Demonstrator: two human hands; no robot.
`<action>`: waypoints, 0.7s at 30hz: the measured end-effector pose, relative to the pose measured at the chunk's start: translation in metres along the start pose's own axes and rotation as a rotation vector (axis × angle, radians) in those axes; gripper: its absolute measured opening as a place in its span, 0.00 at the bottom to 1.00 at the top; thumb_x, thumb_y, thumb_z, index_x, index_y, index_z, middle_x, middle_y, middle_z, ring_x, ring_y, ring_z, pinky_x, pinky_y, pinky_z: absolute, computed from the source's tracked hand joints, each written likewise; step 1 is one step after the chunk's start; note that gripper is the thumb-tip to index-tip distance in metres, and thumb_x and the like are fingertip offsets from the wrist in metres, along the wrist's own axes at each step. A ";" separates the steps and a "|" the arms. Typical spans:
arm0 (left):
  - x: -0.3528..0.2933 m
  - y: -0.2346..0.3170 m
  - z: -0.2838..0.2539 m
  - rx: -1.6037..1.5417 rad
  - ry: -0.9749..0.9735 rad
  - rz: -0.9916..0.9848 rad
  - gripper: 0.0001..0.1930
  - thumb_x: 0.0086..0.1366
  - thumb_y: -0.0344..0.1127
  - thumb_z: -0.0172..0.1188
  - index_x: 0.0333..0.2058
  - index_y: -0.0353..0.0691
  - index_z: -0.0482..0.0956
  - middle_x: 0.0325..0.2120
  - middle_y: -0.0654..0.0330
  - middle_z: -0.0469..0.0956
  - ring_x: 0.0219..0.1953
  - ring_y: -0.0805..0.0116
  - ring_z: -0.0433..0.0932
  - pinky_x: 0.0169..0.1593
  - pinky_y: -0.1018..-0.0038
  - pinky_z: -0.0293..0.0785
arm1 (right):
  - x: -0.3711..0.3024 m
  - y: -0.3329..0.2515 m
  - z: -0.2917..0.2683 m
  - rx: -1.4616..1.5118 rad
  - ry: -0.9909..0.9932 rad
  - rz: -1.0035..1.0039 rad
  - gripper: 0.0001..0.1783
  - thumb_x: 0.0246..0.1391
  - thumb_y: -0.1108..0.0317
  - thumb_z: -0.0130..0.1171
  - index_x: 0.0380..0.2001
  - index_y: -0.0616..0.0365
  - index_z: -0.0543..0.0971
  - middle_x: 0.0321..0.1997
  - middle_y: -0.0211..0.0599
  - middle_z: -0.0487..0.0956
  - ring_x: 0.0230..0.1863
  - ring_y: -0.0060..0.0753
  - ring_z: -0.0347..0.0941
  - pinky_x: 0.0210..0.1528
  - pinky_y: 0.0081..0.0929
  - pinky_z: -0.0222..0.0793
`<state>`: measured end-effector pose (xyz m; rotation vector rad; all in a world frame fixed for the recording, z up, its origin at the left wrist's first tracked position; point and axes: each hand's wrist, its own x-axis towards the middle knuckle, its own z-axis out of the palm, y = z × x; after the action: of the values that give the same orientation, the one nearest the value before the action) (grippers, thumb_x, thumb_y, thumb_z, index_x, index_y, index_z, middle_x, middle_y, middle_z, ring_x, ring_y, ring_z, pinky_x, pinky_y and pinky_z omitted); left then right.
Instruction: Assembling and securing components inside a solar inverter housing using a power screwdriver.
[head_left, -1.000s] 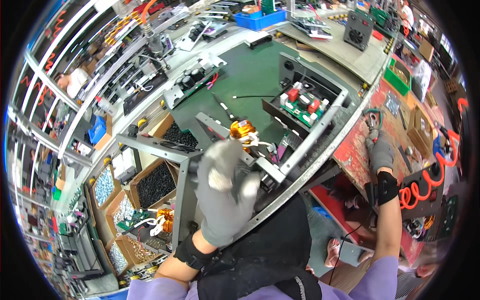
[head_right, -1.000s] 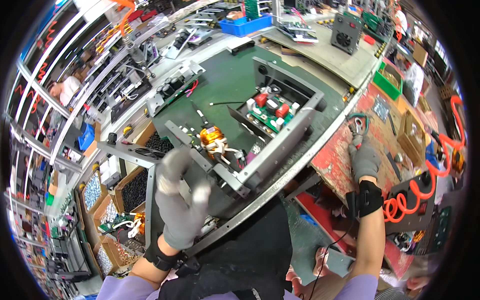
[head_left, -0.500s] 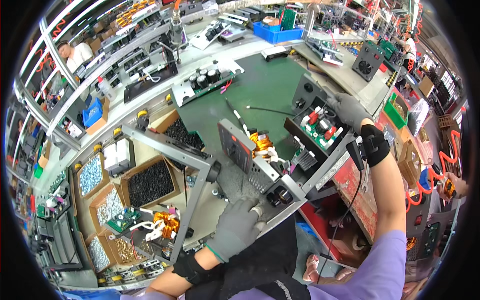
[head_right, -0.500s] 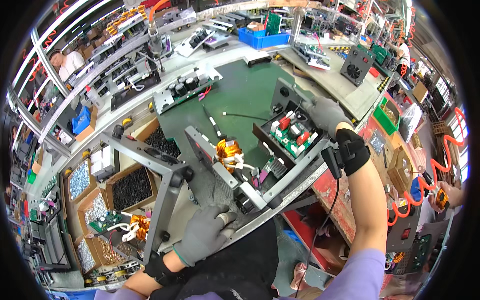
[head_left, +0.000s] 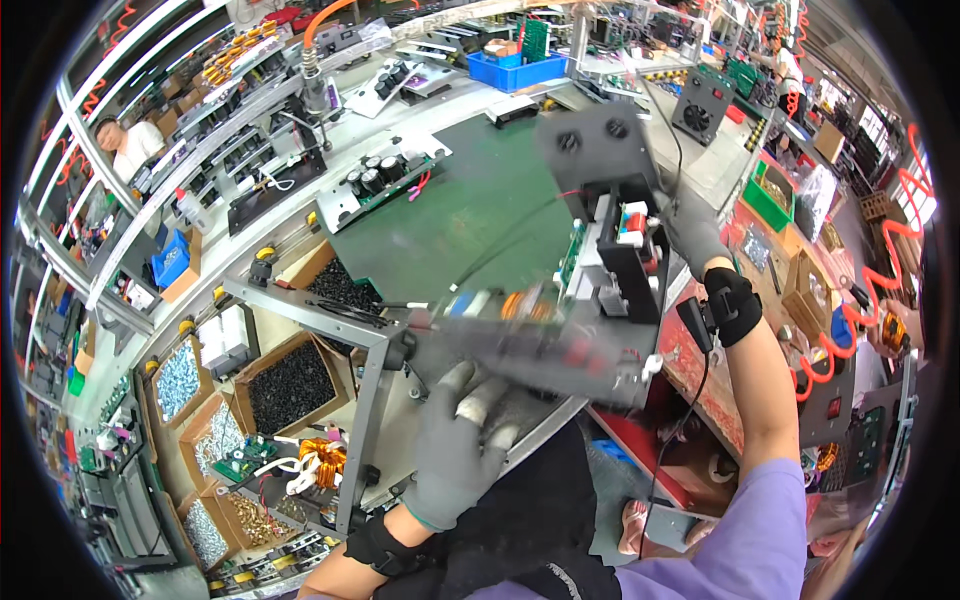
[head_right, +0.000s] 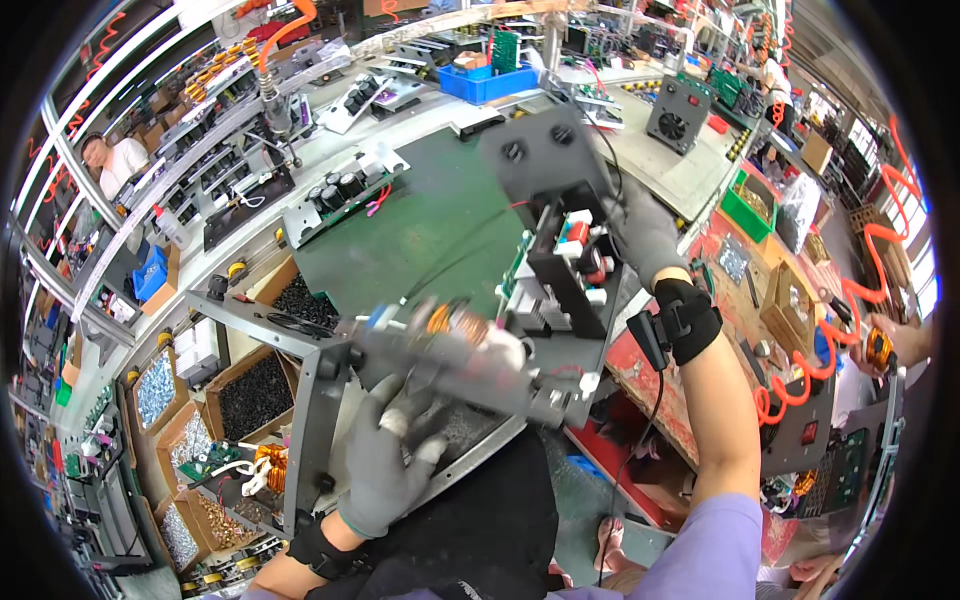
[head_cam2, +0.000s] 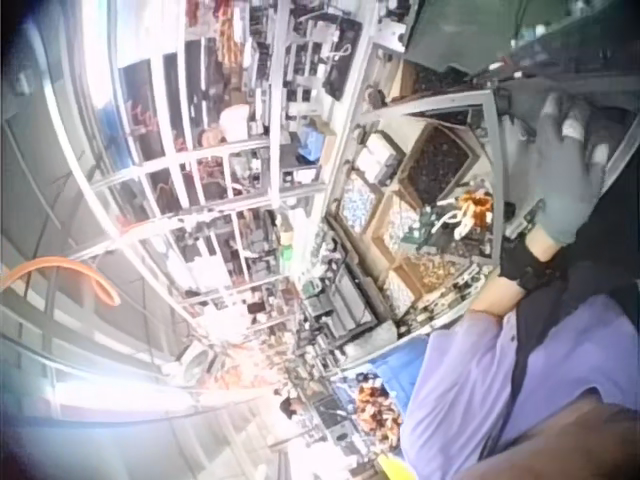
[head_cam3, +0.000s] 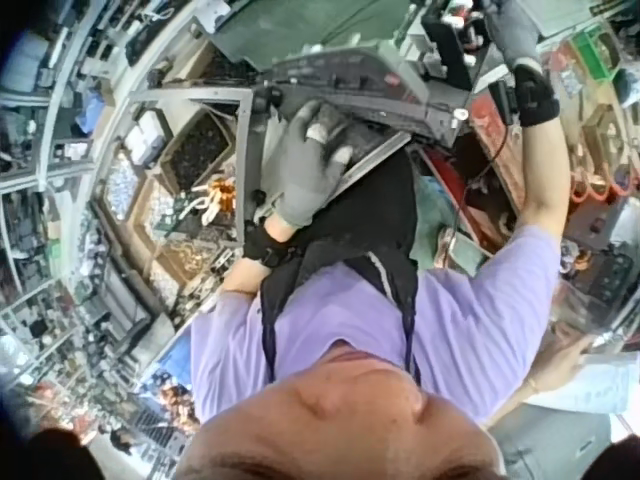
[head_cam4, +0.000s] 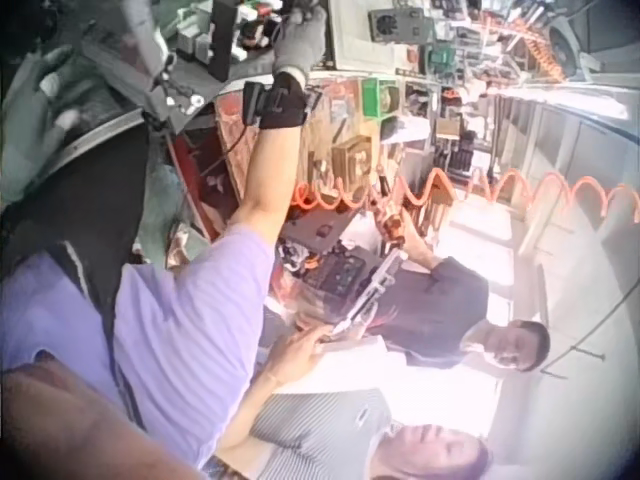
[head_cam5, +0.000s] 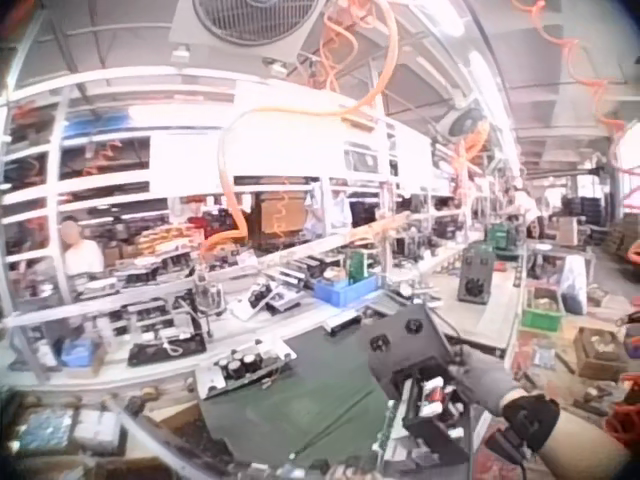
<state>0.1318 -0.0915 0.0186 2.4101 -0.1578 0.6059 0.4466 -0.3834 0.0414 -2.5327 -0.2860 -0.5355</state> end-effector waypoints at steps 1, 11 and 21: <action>0.001 0.001 0.004 -0.011 -0.013 0.018 0.26 0.52 0.36 0.67 0.51 0.38 0.73 0.52 0.43 0.69 0.51 0.42 0.71 0.50 0.57 0.71 | -0.001 0.040 0.003 0.072 -0.142 0.059 0.18 0.62 0.58 0.53 0.52 0.54 0.74 0.44 0.50 0.80 0.47 0.45 0.77 0.49 0.36 0.70; 0.012 -0.011 0.054 -0.414 -0.141 -0.103 0.32 0.54 0.40 0.67 0.55 0.35 0.66 0.48 0.47 0.72 0.48 0.51 0.74 0.49 0.62 0.72 | -0.143 0.018 -0.028 0.879 -0.031 0.302 0.26 0.66 0.54 0.48 0.61 0.59 0.67 0.53 0.29 0.73 0.47 0.21 0.71 0.47 0.22 0.70; 0.046 0.029 0.103 -0.852 -0.305 -0.086 0.24 0.65 0.47 0.57 0.52 0.33 0.72 0.49 0.53 0.72 0.53 0.59 0.70 0.65 0.58 0.54 | -0.173 0.028 0.004 1.054 0.255 0.414 0.23 0.63 0.59 0.54 0.54 0.65 0.72 0.44 0.35 0.78 0.45 0.23 0.73 0.49 0.23 0.68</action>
<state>0.2044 -0.1764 -0.0153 1.6455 -0.3561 0.0764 0.3009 -0.4205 -0.0480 -1.4227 0.0614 -0.3820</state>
